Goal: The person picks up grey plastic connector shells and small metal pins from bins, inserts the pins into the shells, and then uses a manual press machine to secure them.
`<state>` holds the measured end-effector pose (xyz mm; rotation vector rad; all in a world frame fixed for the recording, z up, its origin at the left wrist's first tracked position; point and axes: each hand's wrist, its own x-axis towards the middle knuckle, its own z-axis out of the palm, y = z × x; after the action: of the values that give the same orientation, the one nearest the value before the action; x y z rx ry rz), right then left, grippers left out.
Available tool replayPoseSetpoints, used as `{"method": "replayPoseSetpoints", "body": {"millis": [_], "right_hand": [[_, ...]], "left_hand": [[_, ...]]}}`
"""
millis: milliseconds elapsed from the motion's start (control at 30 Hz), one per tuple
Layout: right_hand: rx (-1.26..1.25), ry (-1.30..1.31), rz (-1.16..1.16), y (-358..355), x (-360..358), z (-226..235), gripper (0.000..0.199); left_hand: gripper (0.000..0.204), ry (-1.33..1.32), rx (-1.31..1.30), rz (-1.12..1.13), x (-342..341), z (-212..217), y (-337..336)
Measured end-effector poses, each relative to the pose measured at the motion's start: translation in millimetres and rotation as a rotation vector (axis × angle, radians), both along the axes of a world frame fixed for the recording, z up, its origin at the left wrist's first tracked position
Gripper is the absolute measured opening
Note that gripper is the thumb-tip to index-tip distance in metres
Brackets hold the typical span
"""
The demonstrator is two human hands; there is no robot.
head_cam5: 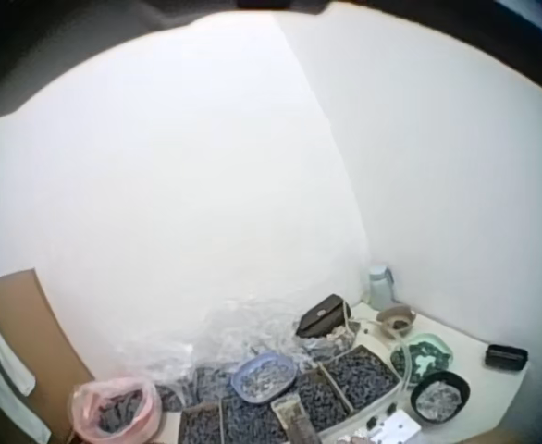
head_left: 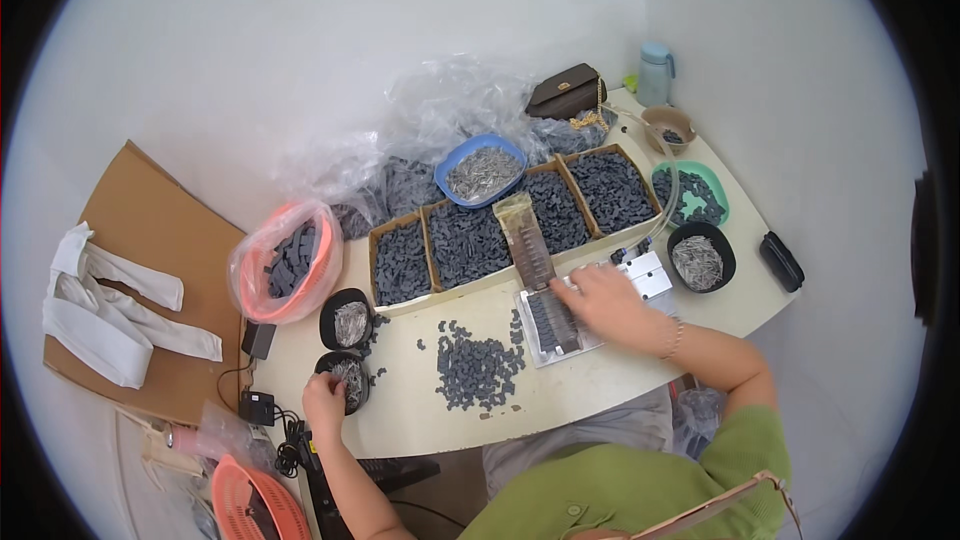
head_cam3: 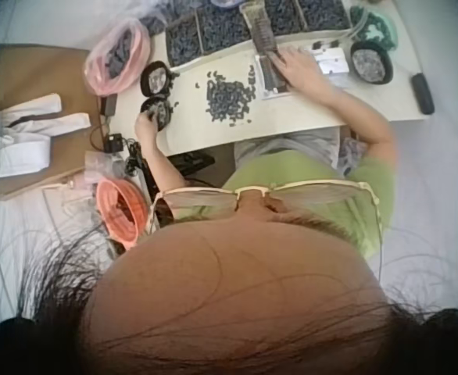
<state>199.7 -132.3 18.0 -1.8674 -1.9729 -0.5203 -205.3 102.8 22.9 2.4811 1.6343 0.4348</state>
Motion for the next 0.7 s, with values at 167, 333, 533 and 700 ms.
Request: {"method": "replayPoseSetpoints", "body": {"millis": [167,333,533,700], "right_hand": [[0.017,0.142,-0.41,-65,59,29,0.019],[-0.217,0.267,-0.611,-117,90,27,0.014],[-0.165,0.331,-0.605,-120,96,9,0.013],[-0.031,0.453,-0.658,-122,95,15,0.012]], "left_hand": [[0.006,-0.013,0.087,-0.003,1,6,-1],[0.005,-0.051,0.294,-0.003,20,8,-6],[0.008,-0.456,-0.134,-0.703,169,-1,-90],[0.01,-0.458,0.077,-0.965,233,-25,-138]]}}
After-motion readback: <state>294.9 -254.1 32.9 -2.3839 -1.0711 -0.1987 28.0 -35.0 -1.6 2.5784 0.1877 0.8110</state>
